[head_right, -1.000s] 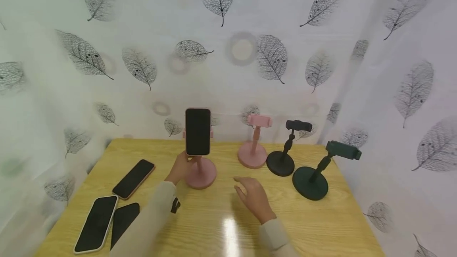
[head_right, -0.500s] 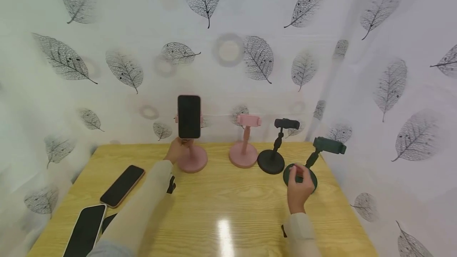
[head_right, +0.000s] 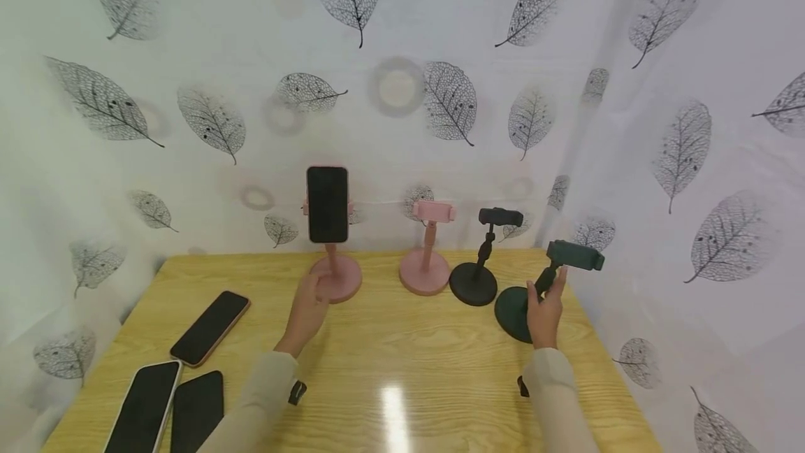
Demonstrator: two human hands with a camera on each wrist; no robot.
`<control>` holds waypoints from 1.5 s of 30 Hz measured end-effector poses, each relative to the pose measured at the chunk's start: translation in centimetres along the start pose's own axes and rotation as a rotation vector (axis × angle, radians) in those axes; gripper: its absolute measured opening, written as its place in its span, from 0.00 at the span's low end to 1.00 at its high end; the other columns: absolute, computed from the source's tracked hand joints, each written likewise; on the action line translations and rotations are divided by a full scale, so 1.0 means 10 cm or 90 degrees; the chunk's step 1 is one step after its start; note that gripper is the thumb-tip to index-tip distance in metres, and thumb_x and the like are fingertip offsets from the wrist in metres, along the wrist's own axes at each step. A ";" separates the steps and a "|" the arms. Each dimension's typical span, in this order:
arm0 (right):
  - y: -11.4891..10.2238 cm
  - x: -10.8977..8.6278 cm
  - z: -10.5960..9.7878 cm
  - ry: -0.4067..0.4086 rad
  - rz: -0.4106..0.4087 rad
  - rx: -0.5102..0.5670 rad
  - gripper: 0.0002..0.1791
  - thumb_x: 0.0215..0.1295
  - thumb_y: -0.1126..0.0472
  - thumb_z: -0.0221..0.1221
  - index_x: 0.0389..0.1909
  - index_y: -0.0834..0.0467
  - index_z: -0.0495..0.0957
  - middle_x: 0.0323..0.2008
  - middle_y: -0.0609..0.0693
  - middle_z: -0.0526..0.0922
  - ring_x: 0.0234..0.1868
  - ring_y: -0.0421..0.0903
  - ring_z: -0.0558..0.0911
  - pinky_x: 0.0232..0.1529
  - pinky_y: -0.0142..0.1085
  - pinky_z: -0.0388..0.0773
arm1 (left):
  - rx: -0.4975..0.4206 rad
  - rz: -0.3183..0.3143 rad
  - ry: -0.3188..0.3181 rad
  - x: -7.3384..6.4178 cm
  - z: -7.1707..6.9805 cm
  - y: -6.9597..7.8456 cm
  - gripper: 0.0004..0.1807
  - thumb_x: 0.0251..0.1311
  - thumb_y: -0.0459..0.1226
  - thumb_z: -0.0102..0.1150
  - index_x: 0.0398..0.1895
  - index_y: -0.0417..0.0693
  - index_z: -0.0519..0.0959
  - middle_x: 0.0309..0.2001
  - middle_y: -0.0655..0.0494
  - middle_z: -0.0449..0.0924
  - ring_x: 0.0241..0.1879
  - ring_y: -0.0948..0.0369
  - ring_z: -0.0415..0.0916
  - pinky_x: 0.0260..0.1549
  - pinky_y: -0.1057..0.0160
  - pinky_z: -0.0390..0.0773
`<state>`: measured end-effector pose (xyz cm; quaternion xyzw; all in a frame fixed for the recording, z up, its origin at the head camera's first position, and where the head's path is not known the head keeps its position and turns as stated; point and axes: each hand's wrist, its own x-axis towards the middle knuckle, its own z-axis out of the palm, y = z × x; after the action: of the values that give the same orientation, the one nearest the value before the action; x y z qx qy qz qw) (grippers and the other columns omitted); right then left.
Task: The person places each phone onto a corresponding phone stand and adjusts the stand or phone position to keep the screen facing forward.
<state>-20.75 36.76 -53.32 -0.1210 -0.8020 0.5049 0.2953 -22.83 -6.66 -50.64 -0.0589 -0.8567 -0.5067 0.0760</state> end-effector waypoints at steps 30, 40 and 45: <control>-0.92 -1.05 0.49 -0.134 -0.187 0.088 0.13 0.49 0.79 0.63 0.37 0.70 0.75 0.29 0.57 0.82 0.34 0.31 0.82 0.38 0.19 0.76 | 0.075 0.188 -0.160 -0.78 -0.05 0.27 0.25 0.62 0.43 0.57 0.63 0.54 0.69 0.61 0.59 0.72 0.60 0.59 0.70 0.57 0.53 0.71; -1.20 -1.41 0.91 -0.252 -0.260 0.102 0.14 0.52 0.73 0.63 0.41 0.64 0.76 0.32 0.62 0.83 0.33 0.46 0.85 0.35 0.28 0.81 | 0.054 0.424 -0.071 -0.55 -0.01 0.91 0.38 0.48 0.39 0.71 0.64 0.52 0.66 0.61 0.56 0.68 0.61 0.59 0.68 0.56 0.58 0.72; -1.29 -1.51 1.05 -0.282 -0.327 0.119 0.12 0.52 0.77 0.62 0.39 0.68 0.77 0.31 0.62 0.83 0.31 0.41 0.84 0.33 0.28 0.80 | 0.072 0.579 -0.044 -0.46 0.04 1.05 0.43 0.39 0.41 0.76 0.62 0.46 0.68 0.63 0.49 0.68 0.62 0.56 0.68 0.58 0.61 0.71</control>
<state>-13.65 15.64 -50.53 0.2252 -0.8011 0.4995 0.2411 -16.48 -1.33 -42.67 -0.4411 -0.7724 -0.3719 0.2654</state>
